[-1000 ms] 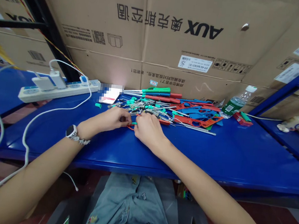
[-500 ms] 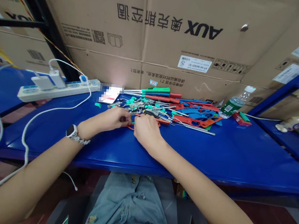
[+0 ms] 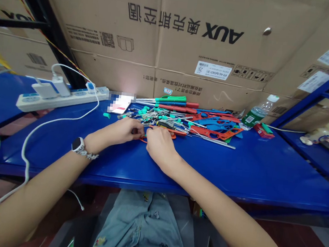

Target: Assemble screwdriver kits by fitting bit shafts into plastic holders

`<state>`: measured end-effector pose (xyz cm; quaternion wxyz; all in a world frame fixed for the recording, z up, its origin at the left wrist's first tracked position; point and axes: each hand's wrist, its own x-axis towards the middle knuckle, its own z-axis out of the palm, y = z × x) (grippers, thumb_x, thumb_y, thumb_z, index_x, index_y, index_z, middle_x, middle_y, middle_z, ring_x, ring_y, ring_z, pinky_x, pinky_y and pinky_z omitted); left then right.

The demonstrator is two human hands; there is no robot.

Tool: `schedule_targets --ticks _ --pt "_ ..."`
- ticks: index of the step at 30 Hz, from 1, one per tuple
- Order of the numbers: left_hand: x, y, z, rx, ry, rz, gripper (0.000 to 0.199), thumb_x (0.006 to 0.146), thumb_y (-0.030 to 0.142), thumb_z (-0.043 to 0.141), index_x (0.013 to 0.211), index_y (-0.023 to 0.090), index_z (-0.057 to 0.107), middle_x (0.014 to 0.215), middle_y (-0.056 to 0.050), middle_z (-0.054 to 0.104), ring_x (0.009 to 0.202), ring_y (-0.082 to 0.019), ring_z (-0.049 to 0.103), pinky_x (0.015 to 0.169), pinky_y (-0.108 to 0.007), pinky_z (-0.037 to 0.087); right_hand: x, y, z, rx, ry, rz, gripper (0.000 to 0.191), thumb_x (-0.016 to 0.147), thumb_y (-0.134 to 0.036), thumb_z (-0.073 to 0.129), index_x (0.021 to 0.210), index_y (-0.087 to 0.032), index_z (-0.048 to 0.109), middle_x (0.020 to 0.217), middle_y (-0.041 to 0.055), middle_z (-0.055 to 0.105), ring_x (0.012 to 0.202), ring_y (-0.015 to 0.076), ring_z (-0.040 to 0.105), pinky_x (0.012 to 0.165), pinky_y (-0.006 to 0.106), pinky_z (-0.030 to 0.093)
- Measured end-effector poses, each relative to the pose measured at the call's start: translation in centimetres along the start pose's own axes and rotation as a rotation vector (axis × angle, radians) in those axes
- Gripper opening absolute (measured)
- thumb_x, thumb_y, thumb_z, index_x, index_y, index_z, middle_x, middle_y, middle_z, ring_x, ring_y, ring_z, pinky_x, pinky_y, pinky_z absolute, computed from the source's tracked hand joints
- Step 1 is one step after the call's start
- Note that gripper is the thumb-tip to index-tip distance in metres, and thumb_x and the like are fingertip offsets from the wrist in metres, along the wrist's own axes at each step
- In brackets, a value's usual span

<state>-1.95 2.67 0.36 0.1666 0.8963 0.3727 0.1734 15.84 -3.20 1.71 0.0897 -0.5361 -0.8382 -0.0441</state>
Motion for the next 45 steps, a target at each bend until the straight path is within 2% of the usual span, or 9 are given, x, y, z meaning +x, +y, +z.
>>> schedule_targets --ticks 4,6,11,14,16,21,28,36,45 --pt "0.0 0.3 -0.1 0.002 -0.02 -0.021 0.019 0.078 0.002 0.06 0.074 0.017 0.07 0.076 -0.002 0.071 0.069 -0.016 0.061 0.065 -0.028 0.041 -0.1 0.0 -0.3 0.007 -0.029 0.013 0.021 0.095 -0.005 0.054 0.092 -0.009 0.074 0.096 0.0204 0.074 0.088 0.029 0.07 0.074 0.038 0.047" --pt "0.0 0.6 -0.2 0.017 -0.026 -0.042 0.017 0.081 0.004 0.061 0.076 0.017 0.07 0.078 -0.003 0.071 0.069 -0.016 0.061 0.065 -0.028 0.041 -0.2 0.5 0.0 0.078 -0.007 0.032 0.018 0.096 -0.007 0.055 0.093 -0.01 0.072 0.097 0.0176 0.074 0.087 0.0264 0.068 0.075 0.036 0.046" --pt "0.0 1.0 -0.3 0.067 -0.036 -0.054 0.013 0.088 0.01 0.063 0.083 0.017 0.073 0.084 -0.005 0.073 0.073 -0.017 0.063 0.067 -0.028 0.042 -0.4 2.1 1.5 0.367 0.076 0.097 0.004 0.091 -0.013 0.065 0.093 -0.016 0.066 0.087 0.0047 0.069 0.073 0.016 0.059 0.069 0.029 0.042" --pt "-0.1 1.2 -0.3 0.086 -0.032 -0.055 0.014 0.087 0.008 0.063 0.083 0.017 0.073 0.084 -0.005 0.073 0.073 -0.017 0.062 0.067 -0.029 0.042 -0.5 2.5 1.9 0.41 0.097 0.088 0.004 0.089 -0.013 0.065 0.092 -0.016 0.066 0.085 0.0031 0.067 0.07 0.0144 0.055 0.068 0.028 0.041" --pt "-0.1 1.3 -0.4 0.084 -0.035 -0.055 0.015 0.088 0.007 0.062 0.084 0.017 0.073 0.085 -0.005 0.074 0.075 -0.018 0.063 0.068 -0.029 0.042 -0.6 2.5 2.0 0.372 0.113 0.075 0.004 0.09 -0.015 0.065 0.093 -0.016 0.068 0.089 0.0046 0.067 0.073 0.0153 0.057 0.068 0.029 0.041" --pt "-0.1 1.3 -0.4 0.079 -0.04 -0.048 0.016 0.089 0.007 0.061 0.085 0.017 0.074 0.088 -0.005 0.075 0.077 -0.018 0.064 0.07 -0.029 0.043 -0.8 2.6 1.6 0.211 0.164 0.06 0.011 0.091 -0.024 0.07 0.095 -0.015 0.073 0.101 0.0105 0.069 0.097 0.0235 0.063 0.074 0.032 0.043" --pt "-0.1 0.7 0.0 0.069 -0.011 -0.018 0.016 0.087 0.006 0.062 0.081 0.017 0.072 0.083 -0.004 0.073 0.076 -0.017 0.063 0.068 -0.029 0.042 -0.6 2.1 1.0 0.068 0.133 0.049 0.014 0.094 -0.025 0.067 0.095 -0.014 0.075 0.097 0.0121 0.071 0.099 0.0268 0.063 0.08 0.036 0.044" --pt "-0.2 1.1 -0.1 0.049 0.0 -0.042 0.018 0.083 0.002 0.062 0.076 0.017 0.068 0.075 -0.002 0.069 0.069 -0.016 0.059 0.063 -0.028 0.038 -1.1 1.6 0.8 0.016 0.114 0.01 0.02 0.1 -0.023 0.061 0.112 -0.013 0.074 0.111 0.0134 0.074 0.105 0.0284 0.063 0.086 0.038 0.046" --pt "-0.2 1.4 -0.1 0.048 -0.005 -0.06 0.019 0.083 0.002 0.062 0.074 0.018 0.067 0.073 -0.001 0.065 0.066 -0.015 0.055 0.062 -0.028 0.035 -1.1 1.5 0.6 0.033 0.055 -0.049 0.023 0.102 -0.017 0.055 0.105 -0.013 0.077 0.105 0.0138 0.071 0.103 0.0269 0.061 0.09 0.037 0.045"
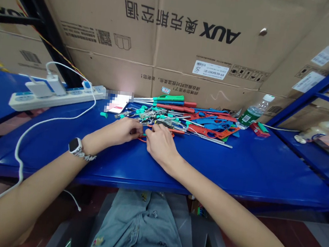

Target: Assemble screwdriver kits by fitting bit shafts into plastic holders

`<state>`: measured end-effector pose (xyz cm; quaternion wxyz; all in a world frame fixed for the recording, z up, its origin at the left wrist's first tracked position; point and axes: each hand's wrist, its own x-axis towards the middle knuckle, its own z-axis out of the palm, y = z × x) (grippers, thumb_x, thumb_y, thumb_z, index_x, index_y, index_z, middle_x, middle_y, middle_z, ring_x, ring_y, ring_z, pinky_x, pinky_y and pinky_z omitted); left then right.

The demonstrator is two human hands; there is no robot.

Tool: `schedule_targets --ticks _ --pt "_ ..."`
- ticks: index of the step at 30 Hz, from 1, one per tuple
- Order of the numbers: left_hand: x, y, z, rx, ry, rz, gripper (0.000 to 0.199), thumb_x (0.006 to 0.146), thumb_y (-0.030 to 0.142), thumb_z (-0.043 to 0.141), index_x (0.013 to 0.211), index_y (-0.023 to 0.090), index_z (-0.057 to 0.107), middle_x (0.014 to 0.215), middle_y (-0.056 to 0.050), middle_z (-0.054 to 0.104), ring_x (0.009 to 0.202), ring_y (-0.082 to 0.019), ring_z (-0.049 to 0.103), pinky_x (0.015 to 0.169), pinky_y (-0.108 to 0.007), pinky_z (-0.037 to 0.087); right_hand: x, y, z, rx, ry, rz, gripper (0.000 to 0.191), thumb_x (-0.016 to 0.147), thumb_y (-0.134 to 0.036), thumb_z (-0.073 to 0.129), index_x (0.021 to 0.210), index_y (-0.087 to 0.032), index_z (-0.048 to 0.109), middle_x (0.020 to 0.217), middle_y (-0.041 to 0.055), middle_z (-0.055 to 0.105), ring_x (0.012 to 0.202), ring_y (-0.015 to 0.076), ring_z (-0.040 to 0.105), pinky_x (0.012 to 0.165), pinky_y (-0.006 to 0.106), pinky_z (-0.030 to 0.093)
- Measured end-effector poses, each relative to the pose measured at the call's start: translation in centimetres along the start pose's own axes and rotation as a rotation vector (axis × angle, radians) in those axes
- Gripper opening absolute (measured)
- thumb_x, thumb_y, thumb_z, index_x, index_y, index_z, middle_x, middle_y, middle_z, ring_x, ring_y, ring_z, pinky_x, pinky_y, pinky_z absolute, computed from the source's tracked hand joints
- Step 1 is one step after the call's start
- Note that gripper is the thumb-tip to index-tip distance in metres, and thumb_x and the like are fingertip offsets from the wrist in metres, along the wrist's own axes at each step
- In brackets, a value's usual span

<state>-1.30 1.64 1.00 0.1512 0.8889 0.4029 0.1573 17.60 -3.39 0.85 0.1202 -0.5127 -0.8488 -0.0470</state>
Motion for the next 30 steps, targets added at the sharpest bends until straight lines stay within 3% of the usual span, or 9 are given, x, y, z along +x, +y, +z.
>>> schedule_targets --ticks 13,23,30 --pt "0.0 -0.2 0.4 0.012 0.017 0.022 0.019 0.083 0.004 0.06 0.074 0.019 0.066 0.075 -0.002 0.068 0.07 -0.017 0.058 0.061 -0.028 0.036 0.1 -0.3 -0.4 -0.035 -0.031 -0.026 0.027 0.099 -0.01 0.05 0.097 -0.012 0.077 0.098 0.0144 0.069 0.097 0.0268 0.058 0.089 0.037 0.044" --pt "0.1 -0.5 0.7 0.022 0.013 0.052 0.016 0.086 0.006 0.061 0.079 0.018 0.068 0.085 -0.005 0.073 0.079 -0.02 0.065 0.068 -0.029 0.042 1.0 -1.0 -1.1 -0.008 -0.075 0.012 0.031 0.089 -0.002 0.053 0.107 -0.012 0.075 0.104 0.0158 0.068 0.097 0.0269 0.059 0.085 0.037 0.044" --pt "0.0 0.8 0.4 -0.035 -0.004 0.005 0.006 0.083 0.016 0.063 0.078 0.019 0.062 0.074 -0.003 0.068 0.068 -0.019 0.061 0.063 -0.03 0.041 0.6 -0.1 -0.6 0.075 -0.051 0.081 0.025 0.092 -0.005 0.052 0.099 -0.014 0.074 0.099 0.0125 0.065 0.086 0.0228 0.058 0.074 0.033 0.04"
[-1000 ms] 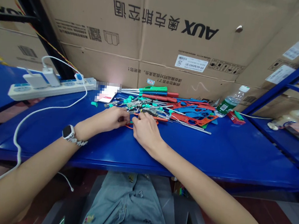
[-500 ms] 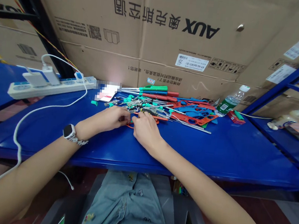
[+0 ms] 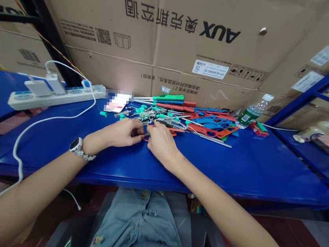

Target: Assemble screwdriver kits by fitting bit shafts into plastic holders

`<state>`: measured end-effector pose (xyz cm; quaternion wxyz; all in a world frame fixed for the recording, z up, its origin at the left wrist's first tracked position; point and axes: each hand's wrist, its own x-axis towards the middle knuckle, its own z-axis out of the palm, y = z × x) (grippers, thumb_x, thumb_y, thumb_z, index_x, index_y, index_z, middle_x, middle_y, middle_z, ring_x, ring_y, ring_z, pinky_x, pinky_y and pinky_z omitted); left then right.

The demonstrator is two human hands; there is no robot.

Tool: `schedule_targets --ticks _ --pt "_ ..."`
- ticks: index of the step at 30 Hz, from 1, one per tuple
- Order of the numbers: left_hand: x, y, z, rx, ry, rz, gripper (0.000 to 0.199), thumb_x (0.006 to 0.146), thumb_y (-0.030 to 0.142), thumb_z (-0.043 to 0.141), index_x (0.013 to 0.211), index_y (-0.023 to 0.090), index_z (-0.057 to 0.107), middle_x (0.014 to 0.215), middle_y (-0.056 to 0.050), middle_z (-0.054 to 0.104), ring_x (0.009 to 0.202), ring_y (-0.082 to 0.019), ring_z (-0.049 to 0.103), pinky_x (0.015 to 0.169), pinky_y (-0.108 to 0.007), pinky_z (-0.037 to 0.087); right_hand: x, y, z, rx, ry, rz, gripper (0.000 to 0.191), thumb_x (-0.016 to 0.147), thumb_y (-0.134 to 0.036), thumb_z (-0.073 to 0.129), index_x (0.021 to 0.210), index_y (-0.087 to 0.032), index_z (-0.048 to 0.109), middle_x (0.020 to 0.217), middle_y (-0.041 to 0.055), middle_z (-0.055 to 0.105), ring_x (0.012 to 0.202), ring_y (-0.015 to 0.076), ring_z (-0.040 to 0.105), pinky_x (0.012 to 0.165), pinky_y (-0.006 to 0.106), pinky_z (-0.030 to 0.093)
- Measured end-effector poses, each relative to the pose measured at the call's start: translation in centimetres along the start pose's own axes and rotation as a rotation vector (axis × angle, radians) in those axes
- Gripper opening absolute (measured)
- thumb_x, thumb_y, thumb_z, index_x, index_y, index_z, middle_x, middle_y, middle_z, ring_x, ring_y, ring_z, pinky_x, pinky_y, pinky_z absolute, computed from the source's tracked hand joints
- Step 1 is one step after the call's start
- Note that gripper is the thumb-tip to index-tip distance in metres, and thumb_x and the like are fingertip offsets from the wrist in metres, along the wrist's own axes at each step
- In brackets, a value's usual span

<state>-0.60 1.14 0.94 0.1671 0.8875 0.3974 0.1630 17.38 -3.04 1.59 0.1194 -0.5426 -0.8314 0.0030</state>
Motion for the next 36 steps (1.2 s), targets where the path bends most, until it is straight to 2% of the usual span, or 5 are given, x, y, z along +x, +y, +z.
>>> schedule_targets --ticks 8,17,22,28,36 --pt "0.6 1.6 2.1 0.173 0.093 -0.276 0.025 0.084 0.043 0.066 0.078 0.02 0.057 0.087 -0.011 0.067 0.09 -0.032 0.065 0.079 -0.044 0.05 0.1 1.0 0.6 0.091 0.03 0.0 0.022 0.087 -0.003 0.055 0.091 -0.015 0.073 0.095 0.0086 0.061 0.077 0.0182 0.052 0.067 0.031 0.033" --pt "0.4 1.4 2.5 0.203 0.11 -0.233 0.027 0.086 0.045 0.065 0.079 0.02 0.056 0.089 -0.012 0.065 0.099 -0.036 0.062 0.088 -0.052 0.049 0.4 0.9 -0.4 0.073 -0.03 -0.048 0.022 0.087 -0.003 0.057 0.085 -0.017 0.073 0.092 0.0073 0.061 0.076 0.0177 0.053 0.067 0.032 0.034" --pt "0.5 0.1 1.8 0.111 0.096 -0.11 0.014 0.083 0.031 0.065 0.079 0.021 0.056 0.082 -0.006 0.066 0.087 -0.027 0.062 0.079 -0.04 0.049 0.2 0.7 -0.4 0.014 -0.047 -0.065 0.021 0.093 -0.006 0.054 0.092 -0.016 0.073 0.099 0.009 0.063 0.077 0.0184 0.057 0.068 0.032 0.037" --pt "0.6 -1.9 0.5 -0.208 -0.075 0.004 0.009 0.091 0.024 0.058 0.086 0.018 0.063 0.078 -0.002 0.068 0.066 -0.015 0.058 0.063 -0.028 0.045 -0.2 2.0 0.7 0.168 0.039 -0.051 0.018 0.093 -0.006 0.056 0.101 -0.014 0.07 0.105 0.0088 0.063 0.084 0.0178 0.059 0.075 0.03 0.042" --pt "0.4 -1.0 0.6 0.004 0.039 0.056 0.012 0.093 0.014 0.06 0.082 0.018 0.062 0.077 -0.003 0.066 0.067 -0.016 0.056 0.064 -0.029 0.039 0.2 2.8 0.7 0.257 0.067 -0.02 0.017 0.088 -0.003 0.058 0.092 -0.015 0.07 0.093 0.0058 0.061 0.081 0.0168 0.055 0.077 0.031 0.042"
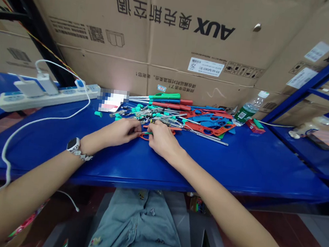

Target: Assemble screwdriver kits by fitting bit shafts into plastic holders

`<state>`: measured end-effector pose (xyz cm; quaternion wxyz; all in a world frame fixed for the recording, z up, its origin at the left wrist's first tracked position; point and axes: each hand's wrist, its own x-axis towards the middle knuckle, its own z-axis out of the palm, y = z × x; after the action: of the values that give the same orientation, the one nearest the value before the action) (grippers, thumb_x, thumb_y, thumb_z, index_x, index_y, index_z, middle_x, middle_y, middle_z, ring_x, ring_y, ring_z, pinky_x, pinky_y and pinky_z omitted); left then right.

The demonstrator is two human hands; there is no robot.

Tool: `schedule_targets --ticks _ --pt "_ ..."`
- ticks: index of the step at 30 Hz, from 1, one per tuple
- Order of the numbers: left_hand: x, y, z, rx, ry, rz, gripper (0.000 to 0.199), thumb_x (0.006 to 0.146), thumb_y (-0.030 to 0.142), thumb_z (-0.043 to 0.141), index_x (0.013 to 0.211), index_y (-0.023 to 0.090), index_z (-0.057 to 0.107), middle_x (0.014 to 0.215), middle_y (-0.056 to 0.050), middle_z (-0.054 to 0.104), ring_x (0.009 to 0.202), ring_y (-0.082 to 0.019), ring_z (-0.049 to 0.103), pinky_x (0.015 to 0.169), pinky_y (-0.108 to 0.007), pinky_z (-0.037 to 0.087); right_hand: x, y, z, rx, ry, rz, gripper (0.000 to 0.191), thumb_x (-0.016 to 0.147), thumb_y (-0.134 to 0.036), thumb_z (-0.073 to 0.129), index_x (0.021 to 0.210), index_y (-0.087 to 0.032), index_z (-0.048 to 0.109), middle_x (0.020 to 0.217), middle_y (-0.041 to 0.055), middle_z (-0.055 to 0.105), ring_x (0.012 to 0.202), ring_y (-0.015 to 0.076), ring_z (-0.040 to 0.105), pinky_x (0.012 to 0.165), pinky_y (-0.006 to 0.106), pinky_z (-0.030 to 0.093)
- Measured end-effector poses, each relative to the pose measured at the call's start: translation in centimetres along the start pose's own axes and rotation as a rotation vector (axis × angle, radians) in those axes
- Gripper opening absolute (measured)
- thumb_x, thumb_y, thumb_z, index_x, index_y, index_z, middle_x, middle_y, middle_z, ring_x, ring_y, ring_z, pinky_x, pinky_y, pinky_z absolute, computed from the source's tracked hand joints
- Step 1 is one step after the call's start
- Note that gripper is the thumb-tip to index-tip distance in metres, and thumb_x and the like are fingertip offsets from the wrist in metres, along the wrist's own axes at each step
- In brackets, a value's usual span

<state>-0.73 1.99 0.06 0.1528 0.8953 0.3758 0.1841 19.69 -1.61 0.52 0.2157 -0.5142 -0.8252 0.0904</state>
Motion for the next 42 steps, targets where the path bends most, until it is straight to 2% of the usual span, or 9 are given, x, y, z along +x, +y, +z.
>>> schedule_targets --ticks 6,12,19,24,26,29,33,37,42 --pt "-0.1 0.0 0.0 0.021 -0.011 -0.014 0.012 0.094 0.015 0.06 0.083 0.019 0.063 0.081 -0.003 0.067 0.07 -0.017 0.058 0.064 -0.029 0.039 0.1 0.0 0.3 -0.004 0.024 0.026 0.016 0.089 -0.004 0.059 0.091 -0.014 0.071 0.09 0.0056 0.06 0.08 0.0171 0.054 0.077 0.031 0.041" --pt "-0.1 0.5 0.0 0.05 -0.01 -0.045 0.01 0.094 0.015 0.06 0.085 0.018 0.062 0.083 -0.004 0.067 0.073 -0.018 0.058 0.064 -0.03 0.038 0.2 -0.3 -0.4 -0.056 -0.044 0.029 0.019 0.086 -0.002 0.057 0.089 -0.015 0.071 0.091 0.0064 0.061 0.08 0.0176 0.055 0.076 0.03 0.041" --pt "-0.1 0.9 -0.2 0.091 -0.013 -0.029 0.011 0.094 0.012 0.06 0.085 0.018 0.061 0.085 -0.004 0.066 0.075 -0.019 0.059 0.065 -0.03 0.039 0.0 -1.7 -0.9 -0.212 -0.116 0.046 0.022 0.092 -0.006 0.054 0.098 -0.015 0.073 0.102 0.0109 0.063 0.087 0.0211 0.06 0.077 0.032 0.042" --pt "-0.3 1.1 -0.3 0.119 0.008 0.001 0.013 0.094 0.01 0.058 0.084 0.019 0.06 0.083 -0.003 0.065 0.073 -0.019 0.059 0.064 -0.03 0.041 0.0 -2.4 -1.1 -0.272 -0.12 0.053 0.026 0.097 -0.008 0.05 0.103 -0.014 0.075 0.102 0.0124 0.065 0.088 0.0232 0.063 0.077 0.034 0.043" --pt "-0.3 1.2 -0.3 0.13 0.028 0.004 0.008 0.094 0.013 0.059 0.089 0.018 0.062 0.09 -0.005 0.066 0.078 -0.02 0.06 0.066 -0.031 0.044 0.0 -2.3 -1.0 -0.273 -0.118 0.044 0.027 0.097 -0.008 0.05 0.103 -0.014 0.075 0.102 0.0124 0.065 0.088 0.0233 0.064 0.077 0.034 0.043" --pt "-0.3 1.0 -0.2 0.179 0.049 0.119 0.008 0.094 0.014 0.058 0.097 0.017 0.064 0.105 -0.01 0.064 0.091 -0.024 0.062 0.077 -0.035 0.049 0.1 -1.7 -0.8 -0.253 -0.109 0.036 0.024 0.096 -0.008 0.053 0.102 -0.015 0.075 0.101 0.0116 0.065 0.088 0.0222 0.063 0.077 0.032 0.043" --pt "-0.4 0.4 0.0 0.234 0.029 0.365 0.024 0.095 0.01 0.05 0.1 0.017 0.072 0.104 -0.01 0.064 0.096 -0.024 0.063 0.087 -0.038 0.052 0.1 -0.9 -0.6 -0.186 -0.087 0.03 0.019 0.094 -0.008 0.057 0.097 -0.015 0.074 0.098 0.0102 0.064 0.086 0.0209 0.06 0.077 0.031 0.043" --pt "-0.6 -0.1 0.1 0.173 0.008 0.382 0.015 0.096 0.02 0.063 0.105 0.017 0.074 0.108 -0.01 0.067 0.102 -0.025 0.065 0.09 -0.039 0.054 0.3 -0.6 -0.6 -0.164 -0.08 0.005 0.018 0.091 -0.007 0.058 0.092 -0.015 0.074 0.094 0.0087 0.064 0.084 0.0196 0.058 0.074 0.03 0.04" --pt "-0.2 -0.3 0.2 0.146 0.021 0.404 0.018 0.104 0.023 0.057 0.1 0.017 0.074 0.103 -0.009 0.068 0.097 -0.022 0.065 0.086 -0.036 0.055 0.5 -1.4 -0.8 -0.198 -0.121 -0.001 0.024 0.089 -0.002 0.055 0.096 -0.015 0.075 0.096 0.0094 0.064 0.075 0.0175 0.054 0.069 0.031 0.036"
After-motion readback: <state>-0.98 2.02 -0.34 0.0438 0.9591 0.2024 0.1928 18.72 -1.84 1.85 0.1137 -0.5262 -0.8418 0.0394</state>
